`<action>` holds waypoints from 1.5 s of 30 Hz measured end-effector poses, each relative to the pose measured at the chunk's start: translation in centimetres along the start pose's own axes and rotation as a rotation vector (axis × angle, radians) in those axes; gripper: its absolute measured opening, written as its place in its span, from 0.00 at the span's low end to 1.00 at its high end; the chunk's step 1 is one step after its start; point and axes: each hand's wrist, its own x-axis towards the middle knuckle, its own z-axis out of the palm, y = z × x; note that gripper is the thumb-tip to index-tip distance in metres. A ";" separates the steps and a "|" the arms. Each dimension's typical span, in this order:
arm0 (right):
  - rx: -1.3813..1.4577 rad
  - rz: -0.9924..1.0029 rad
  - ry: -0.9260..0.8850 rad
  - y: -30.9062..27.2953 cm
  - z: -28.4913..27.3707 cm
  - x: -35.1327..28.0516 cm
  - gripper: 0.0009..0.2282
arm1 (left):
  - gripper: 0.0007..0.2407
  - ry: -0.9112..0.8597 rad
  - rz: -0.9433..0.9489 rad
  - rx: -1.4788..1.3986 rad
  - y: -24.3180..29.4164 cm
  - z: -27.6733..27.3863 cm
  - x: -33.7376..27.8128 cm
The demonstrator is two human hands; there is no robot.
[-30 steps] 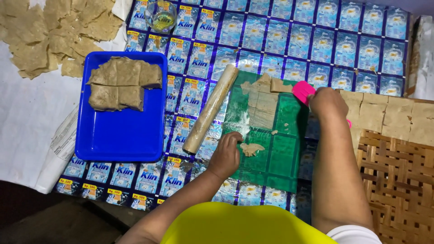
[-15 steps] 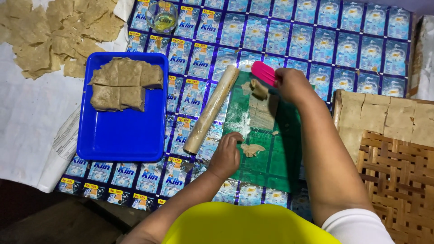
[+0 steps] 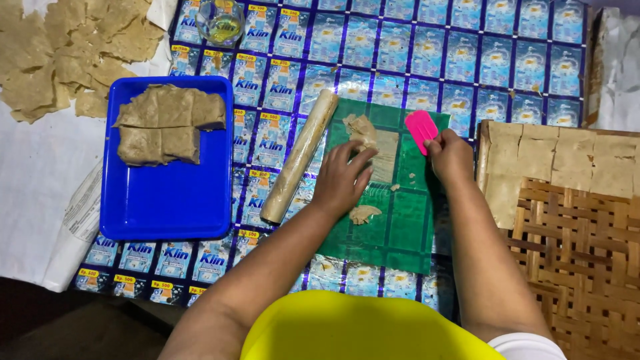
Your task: Rolling dough flat and cutting it into uniform squares to be placed on a drying tray.
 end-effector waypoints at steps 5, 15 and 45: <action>-0.054 -0.021 -0.058 -3.0 -0.3 -2.0 0.10 | 0.10 -0.155 0.041 0.083 -3.6 0.9 4.6; -0.077 -0.034 -0.156 -5.7 -0.9 -3.8 0.09 | 0.20 0.108 -0.226 0.062 -3.3 -1.8 3.6; 0.091 -0.162 0.275 -1.9 0.0 -13.5 0.13 | 0.15 0.355 -1.429 -1.606 -1.8 7.2 -1.0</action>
